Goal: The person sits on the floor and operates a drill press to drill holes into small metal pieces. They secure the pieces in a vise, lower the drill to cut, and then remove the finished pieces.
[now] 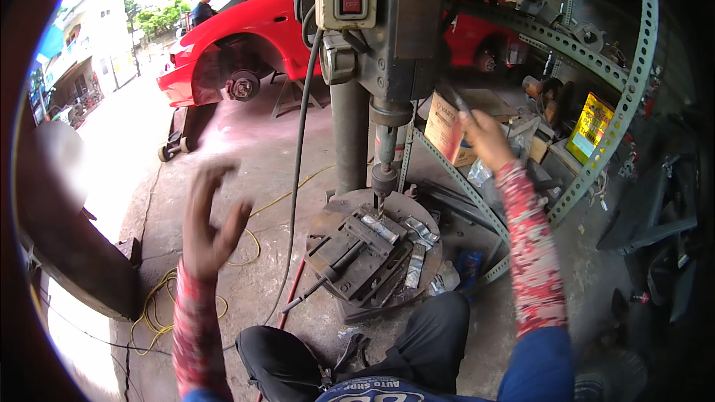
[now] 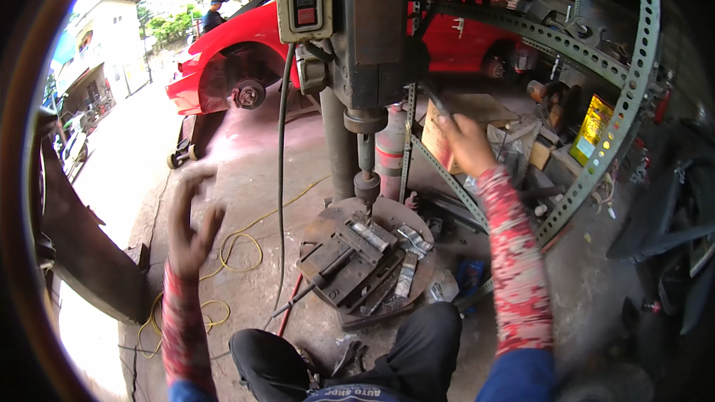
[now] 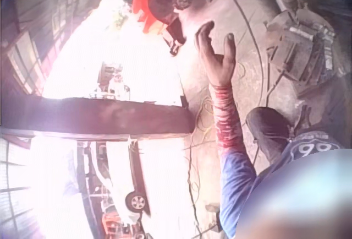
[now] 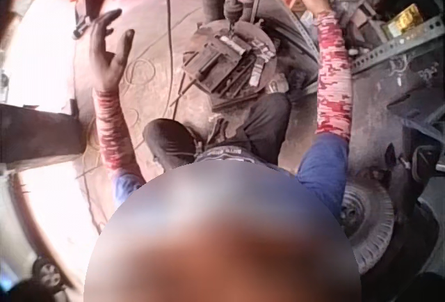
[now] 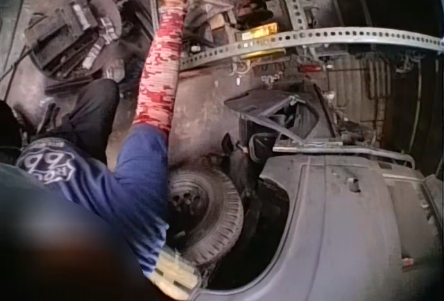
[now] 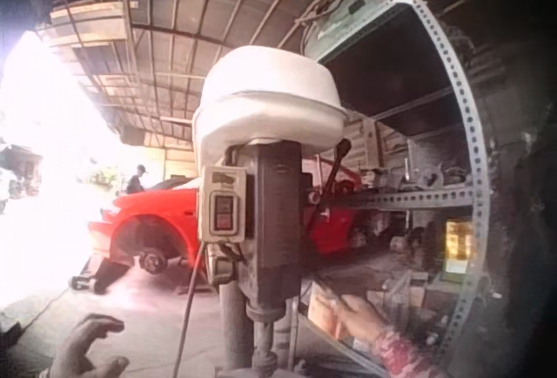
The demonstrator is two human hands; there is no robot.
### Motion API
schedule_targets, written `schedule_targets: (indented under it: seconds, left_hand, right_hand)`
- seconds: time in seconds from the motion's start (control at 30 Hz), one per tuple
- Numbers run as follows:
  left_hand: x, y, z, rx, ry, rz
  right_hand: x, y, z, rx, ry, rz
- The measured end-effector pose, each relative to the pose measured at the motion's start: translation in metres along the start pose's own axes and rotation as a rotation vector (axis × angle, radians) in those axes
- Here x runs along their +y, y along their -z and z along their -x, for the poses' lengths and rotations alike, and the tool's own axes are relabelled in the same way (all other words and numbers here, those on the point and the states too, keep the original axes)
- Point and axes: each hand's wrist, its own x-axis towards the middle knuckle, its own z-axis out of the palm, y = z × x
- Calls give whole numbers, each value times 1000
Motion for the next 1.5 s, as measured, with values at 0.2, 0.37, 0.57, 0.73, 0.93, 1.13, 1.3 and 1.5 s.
schedule_targets:
  seconds: [0.2,0.37,0.57,0.73,0.93,1.13,1.3,1.5]
  left_hand:
    - [90,-39,-220,111,-183,237]
    - [97,-48,-254,-207,7,607]
    - [99,-53,-251,-207,-110,420]
    - [90,-60,-252,-115,-204,429]
    - [88,-59,-246,-148,-251,385]
    - [77,-61,-255,-120,-314,429]
    - [74,-65,-260,-63,-276,397]
    - [84,-60,-246,-83,-215,372]
  right_hand:
    - [54,-66,-22,267,18,-31]
    - [66,-70,-22,276,97,-237]
    - [69,-70,-21,226,120,-410]
    - [56,-67,-20,245,22,-462]
    - [-16,-32,-80,166,210,-672]
    - [-80,-5,-135,-78,338,-1118]
    - [-78,5,-120,-143,361,-1487]
    - [-121,116,-74,30,503,-1525]
